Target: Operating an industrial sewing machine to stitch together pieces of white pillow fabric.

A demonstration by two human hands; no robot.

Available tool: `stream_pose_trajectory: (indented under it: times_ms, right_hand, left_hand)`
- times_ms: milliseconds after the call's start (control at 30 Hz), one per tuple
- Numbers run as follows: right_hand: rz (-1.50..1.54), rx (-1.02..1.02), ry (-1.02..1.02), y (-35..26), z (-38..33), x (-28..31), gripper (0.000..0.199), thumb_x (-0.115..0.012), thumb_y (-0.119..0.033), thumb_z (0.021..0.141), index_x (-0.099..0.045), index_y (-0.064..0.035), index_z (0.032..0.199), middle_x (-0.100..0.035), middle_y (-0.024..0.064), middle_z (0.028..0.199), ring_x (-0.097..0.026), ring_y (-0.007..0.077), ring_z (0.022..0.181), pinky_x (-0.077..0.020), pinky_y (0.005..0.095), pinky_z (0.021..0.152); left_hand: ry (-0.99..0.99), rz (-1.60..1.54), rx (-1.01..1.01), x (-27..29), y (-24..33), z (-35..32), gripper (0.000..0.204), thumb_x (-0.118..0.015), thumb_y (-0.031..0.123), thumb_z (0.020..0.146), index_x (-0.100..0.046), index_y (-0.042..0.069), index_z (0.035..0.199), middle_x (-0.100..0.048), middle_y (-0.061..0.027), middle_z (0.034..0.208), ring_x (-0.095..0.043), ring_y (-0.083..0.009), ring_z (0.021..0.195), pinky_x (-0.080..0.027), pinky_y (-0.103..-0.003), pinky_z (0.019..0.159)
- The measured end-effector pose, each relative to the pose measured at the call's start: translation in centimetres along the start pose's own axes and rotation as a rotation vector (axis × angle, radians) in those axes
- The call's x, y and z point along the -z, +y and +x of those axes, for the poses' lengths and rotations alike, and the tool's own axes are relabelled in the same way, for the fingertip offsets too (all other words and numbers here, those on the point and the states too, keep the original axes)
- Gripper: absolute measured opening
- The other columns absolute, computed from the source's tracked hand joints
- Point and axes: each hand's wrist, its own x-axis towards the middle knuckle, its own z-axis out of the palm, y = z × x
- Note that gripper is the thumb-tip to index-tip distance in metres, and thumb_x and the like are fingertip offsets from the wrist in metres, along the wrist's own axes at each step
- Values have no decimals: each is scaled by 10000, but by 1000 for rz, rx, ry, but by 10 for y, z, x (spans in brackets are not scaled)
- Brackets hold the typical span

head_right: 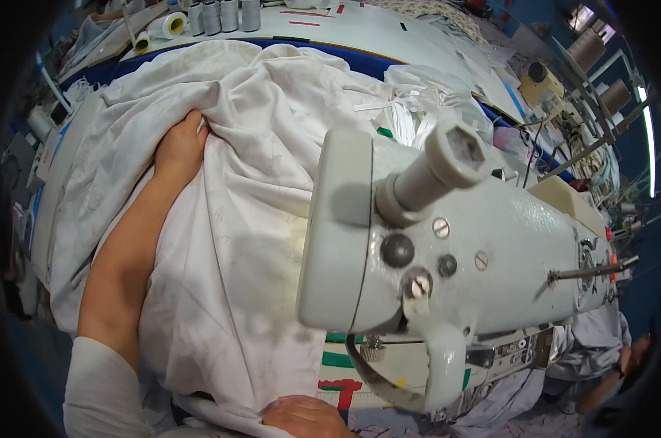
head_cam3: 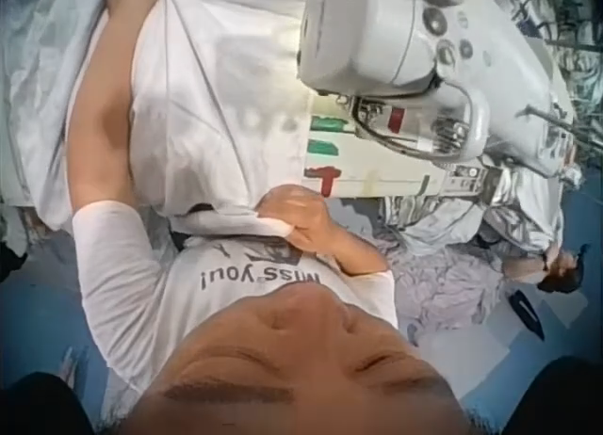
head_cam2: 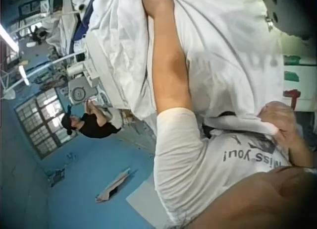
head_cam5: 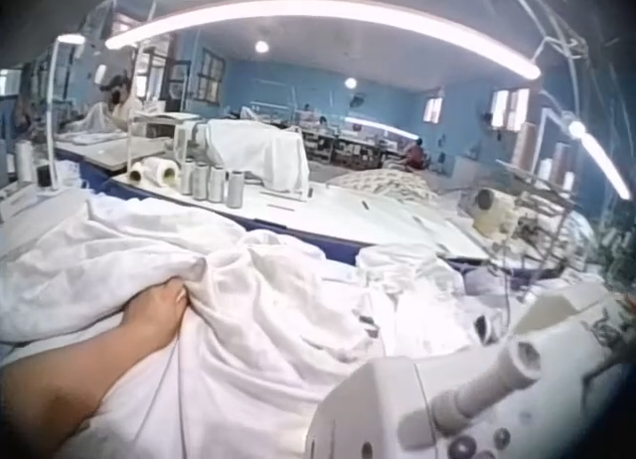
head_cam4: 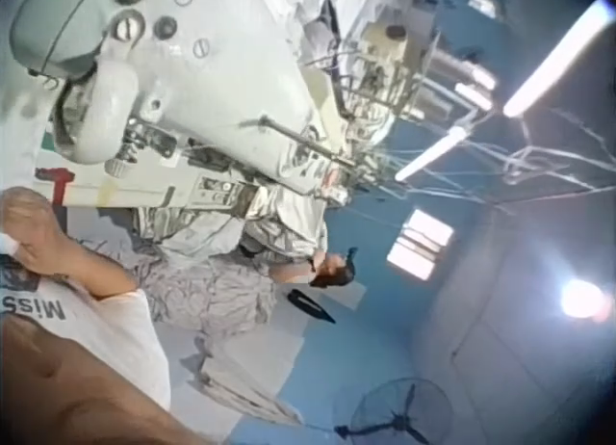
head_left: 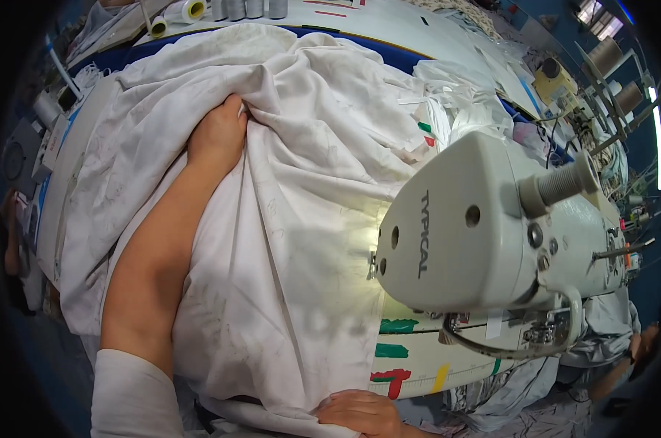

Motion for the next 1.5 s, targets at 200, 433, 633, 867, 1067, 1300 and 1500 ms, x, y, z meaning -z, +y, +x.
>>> stream_pose_trajectory:
  times_ms: [200, 433, 633, 867, 1067, 1300, 1500]
  right_hand:
    - [-49, 2, 1, 9, 34, 23, 255, -540, -183, 892, -682, 10, 978, -683, 163, 914, -666, 351, 868, -523, 439, 797]
    - [-38, 1, -13, 31, 55, 49, 280, -609, -103, 813, -665, 16, 1060, -686, 131, 1019, -659, 304, 943, -508, 416, 874]
    - [-164, 30, 33, 15, 62, 35, 331, -589, -69, 725, -701, -35, 1034, -707, 95, 1003, -671, 285, 932, -505, 415, 914]
    - [-366, 46, 56, -2, 15, -22, 374, -643, -48, 668, -690, -46, 1039, -686, 85, 1024, -650, 247, 986, -496, 408, 941]
    - [-347, 99, 168, -2, 0, -33, 316, -667, -25, 658, -687, -44, 974, -683, 100, 910, -657, 278, 871, -523, 410, 868]
    - [-279, 52, 263, 0, 7, -9, 221, -637, -14, 711, -679, -29, 927, -685, 95, 863, -661, 288, 814, -513, 417, 861]
    - [-387, 81, 302, -11, -12, -34, 279, -671, -2, 716, -657, -11, 994, -666, 122, 1030, -647, 278, 929, -488, 412, 905]
  left_hand:
    - [-32, 43, 48, -22, 4, 42, 206, -561, 224, 911, -569, 63, 1039, -660, -230, 987, -630, -407, 930, -497, -490, 820]
    - [-95, 14, 87, -44, 5, 91, 234, -544, 240, 926, -575, 67, 1080, -658, -227, 1049, -622, -406, 978, -485, -486, 867]
    - [-24, 1, 12, -45, -18, 115, 263, -603, 265, 899, -566, 40, 1031, -652, -232, 1036, -625, -390, 973, -474, -471, 843]
    - [-465, 87, -102, 76, -19, -44, 749, -728, 337, 791, -409, -46, 1351, -448, -233, 1390, -416, -378, 1299, -346, -387, 1066]
    - [-164, 149, 11, 113, -117, -128, 243, -580, 258, 919, -507, 31, 965, -626, -225, 876, -593, -453, 822, -464, -522, 718]
    - [-56, 276, 76, 70, -141, -62, 230, -528, 266, 950, -519, 37, 978, -654, -226, 911, -626, -444, 811, -478, -532, 695]
    - [-170, 131, 125, 84, -159, -32, 290, -554, 223, 928, -526, 2, 1115, -618, -283, 1087, -594, -427, 1024, -475, -470, 866]
